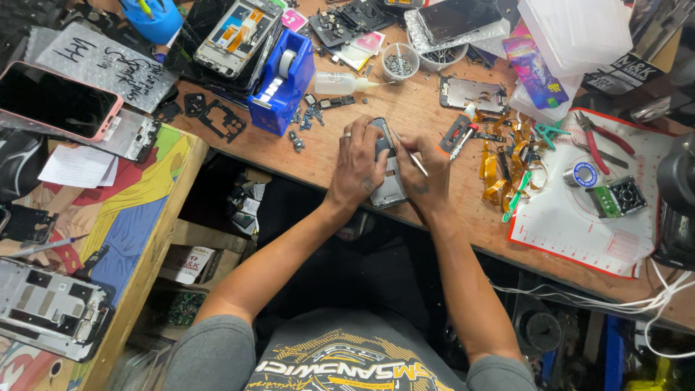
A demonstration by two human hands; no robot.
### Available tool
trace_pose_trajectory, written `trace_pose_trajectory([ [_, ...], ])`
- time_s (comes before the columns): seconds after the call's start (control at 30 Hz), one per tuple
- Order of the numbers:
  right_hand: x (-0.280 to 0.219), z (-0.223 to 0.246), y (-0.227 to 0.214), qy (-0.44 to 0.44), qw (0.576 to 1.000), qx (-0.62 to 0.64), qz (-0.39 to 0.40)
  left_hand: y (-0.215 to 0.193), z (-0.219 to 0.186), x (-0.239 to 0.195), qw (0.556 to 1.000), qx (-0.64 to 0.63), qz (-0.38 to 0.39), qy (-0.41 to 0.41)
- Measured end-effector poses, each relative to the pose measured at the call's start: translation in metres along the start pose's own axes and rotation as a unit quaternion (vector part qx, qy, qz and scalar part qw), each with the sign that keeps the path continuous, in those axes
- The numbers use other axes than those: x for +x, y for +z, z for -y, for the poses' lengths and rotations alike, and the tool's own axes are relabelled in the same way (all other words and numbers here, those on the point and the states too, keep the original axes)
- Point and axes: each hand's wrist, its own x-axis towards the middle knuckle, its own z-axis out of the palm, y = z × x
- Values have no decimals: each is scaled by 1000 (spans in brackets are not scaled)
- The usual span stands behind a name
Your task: The person uses a metal prying tool to carefully separate the screen assembly from the smartphone's frame. They work along the edges of the device, prying and lifting the screen to detach it from the body.
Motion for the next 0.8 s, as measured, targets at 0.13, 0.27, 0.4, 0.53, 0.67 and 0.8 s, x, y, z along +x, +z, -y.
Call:
trace_pose_trajectory([
  [0.13,-17,13,-11,-9,999,1,38,-1,-3,-2,994,98,-44,23],
  [0.27,-22,13,-11,-51,997,-39,35,1,0,-1,996,93,-1,-14],
  [0.4,-19,13,-11,-101,993,-53,34,2,0,-1,995,99,6,-30],
  [0.53,-16,13,-8,-106,990,-74,46,4,3,-2,993,112,17,-25],
  [0.67,-12,14,-1,-101,989,-94,51,6,5,0,993,112,26,-28],
  [0.8,-7,18,6,-105,988,-109,43,6,7,1,993,106,26,-35],
])
